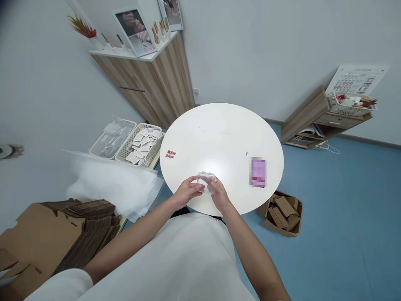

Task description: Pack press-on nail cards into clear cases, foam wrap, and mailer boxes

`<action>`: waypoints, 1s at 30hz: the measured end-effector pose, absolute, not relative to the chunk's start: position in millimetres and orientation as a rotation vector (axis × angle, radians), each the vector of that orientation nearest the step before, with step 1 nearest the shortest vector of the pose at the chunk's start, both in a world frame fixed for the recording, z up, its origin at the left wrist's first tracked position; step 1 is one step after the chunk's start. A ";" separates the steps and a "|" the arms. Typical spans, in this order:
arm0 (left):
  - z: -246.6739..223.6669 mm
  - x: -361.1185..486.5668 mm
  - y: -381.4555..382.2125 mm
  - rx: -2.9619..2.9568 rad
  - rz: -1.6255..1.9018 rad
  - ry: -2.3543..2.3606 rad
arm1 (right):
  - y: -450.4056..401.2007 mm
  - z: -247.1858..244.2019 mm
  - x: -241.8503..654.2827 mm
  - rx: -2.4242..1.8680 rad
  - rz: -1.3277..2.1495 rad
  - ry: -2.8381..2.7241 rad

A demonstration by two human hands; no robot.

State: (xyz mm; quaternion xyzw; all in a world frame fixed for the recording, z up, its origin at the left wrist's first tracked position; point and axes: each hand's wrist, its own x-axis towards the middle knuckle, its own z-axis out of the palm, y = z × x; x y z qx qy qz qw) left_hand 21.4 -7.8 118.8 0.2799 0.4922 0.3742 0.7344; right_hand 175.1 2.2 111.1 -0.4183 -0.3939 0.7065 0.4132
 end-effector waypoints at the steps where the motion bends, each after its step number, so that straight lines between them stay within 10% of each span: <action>1: 118.5 22.9 -7.0 0.613 0.820 1.092 | 2.5 106.5 177.2 -1.077 1.748 -0.997; 15: 101.6 8.5 19.2 0.923 0.728 1.083 | 2.7 120.0 203.2 -1.345 0.972 -1.911; 30: 92.3 -7.8 33.9 1.300 0.570 0.797 | -8.8 103.4 202.9 -1.379 0.904 -1.879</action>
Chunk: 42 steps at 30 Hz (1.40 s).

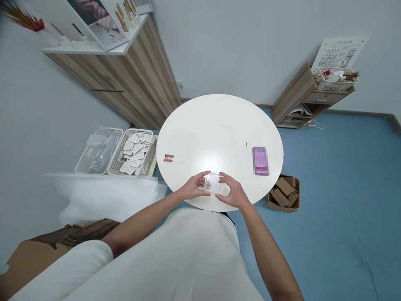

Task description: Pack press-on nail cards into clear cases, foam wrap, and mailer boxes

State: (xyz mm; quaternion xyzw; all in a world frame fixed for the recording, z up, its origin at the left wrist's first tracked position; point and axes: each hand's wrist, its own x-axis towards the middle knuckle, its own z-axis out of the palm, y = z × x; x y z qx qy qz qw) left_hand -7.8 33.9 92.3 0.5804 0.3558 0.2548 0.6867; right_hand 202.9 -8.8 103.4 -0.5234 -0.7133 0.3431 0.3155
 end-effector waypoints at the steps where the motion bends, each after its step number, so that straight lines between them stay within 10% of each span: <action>1: 92.1 -8.3 34.1 1.297 0.573 0.786 | -8.1 104.1 202.7 -1.378 0.906 -1.871; 15: 80.9 -21.5 26.9 1.099 0.566 0.813 | 20.9 114.2 197.3 -1.297 1.513 -1.384; 42: 18.3 -7.5 29.6 1.027 0.534 1.088 | -14.8 38.0 169.9 -1.781 1.298 -0.967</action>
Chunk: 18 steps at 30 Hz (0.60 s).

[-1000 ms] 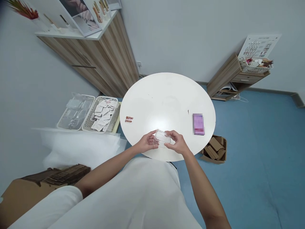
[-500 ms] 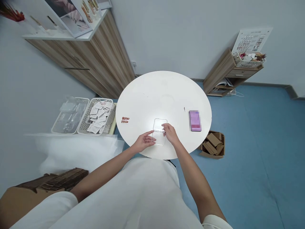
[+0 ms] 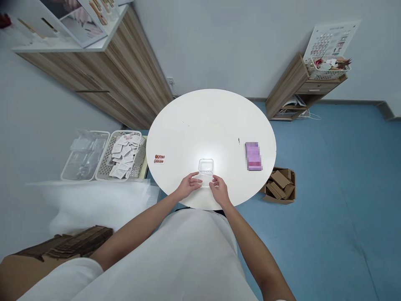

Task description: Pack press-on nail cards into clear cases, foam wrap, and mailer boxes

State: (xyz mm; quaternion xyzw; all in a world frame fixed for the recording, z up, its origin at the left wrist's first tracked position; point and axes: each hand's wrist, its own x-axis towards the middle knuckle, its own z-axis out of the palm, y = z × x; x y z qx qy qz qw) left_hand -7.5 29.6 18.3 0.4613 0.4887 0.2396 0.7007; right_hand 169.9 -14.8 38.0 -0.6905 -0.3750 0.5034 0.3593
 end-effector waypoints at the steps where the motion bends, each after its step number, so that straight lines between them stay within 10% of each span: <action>1: 14.3 -6.0 31.2 1.044 0.521 1.115 | -12.9 35.9 170.0 -1.799 1.308 -0.969; 18: -7.9 18.2 42.9 1.391 0.361 1.416 | 3.5 7.2 184.9 -1.898 1.348 -1.159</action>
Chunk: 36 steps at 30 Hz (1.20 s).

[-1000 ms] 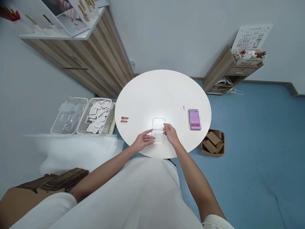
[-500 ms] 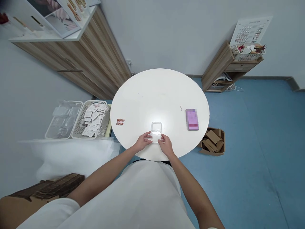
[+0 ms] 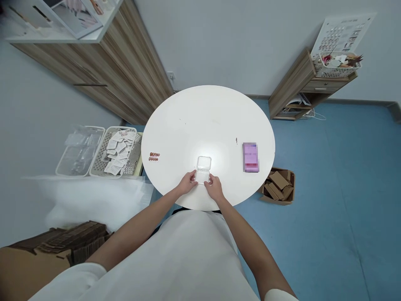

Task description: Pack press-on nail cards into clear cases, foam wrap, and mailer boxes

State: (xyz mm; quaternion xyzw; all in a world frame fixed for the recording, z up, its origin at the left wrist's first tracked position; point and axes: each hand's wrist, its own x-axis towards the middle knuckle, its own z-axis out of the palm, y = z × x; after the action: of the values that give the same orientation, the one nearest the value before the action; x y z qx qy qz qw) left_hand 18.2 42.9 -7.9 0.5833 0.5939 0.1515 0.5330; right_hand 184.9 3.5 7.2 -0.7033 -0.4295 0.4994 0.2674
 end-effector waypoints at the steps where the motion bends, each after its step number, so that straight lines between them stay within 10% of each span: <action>1: -7.2 19.1 43.1 1.407 0.361 1.418 | 4.0 6.2 185.3 -1.898 1.351 -1.164; 25: 3.7 -28.9 30.8 1.384 0.466 1.487 | -1.7 22.7 154.4 -1.927 0.989 -1.314; 36: -9.6 -178.3 113.8 1.120 0.702 1.852 | 82.4 26.4 7.9 -1.639 1.681 -0.879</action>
State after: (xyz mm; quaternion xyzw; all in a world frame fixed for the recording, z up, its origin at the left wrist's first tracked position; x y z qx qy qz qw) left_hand -178.3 113.8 -9.6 0.4469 0.7387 0.2801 0.4196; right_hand 7.9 82.4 26.4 -0.6210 -0.3333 0.6372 0.3120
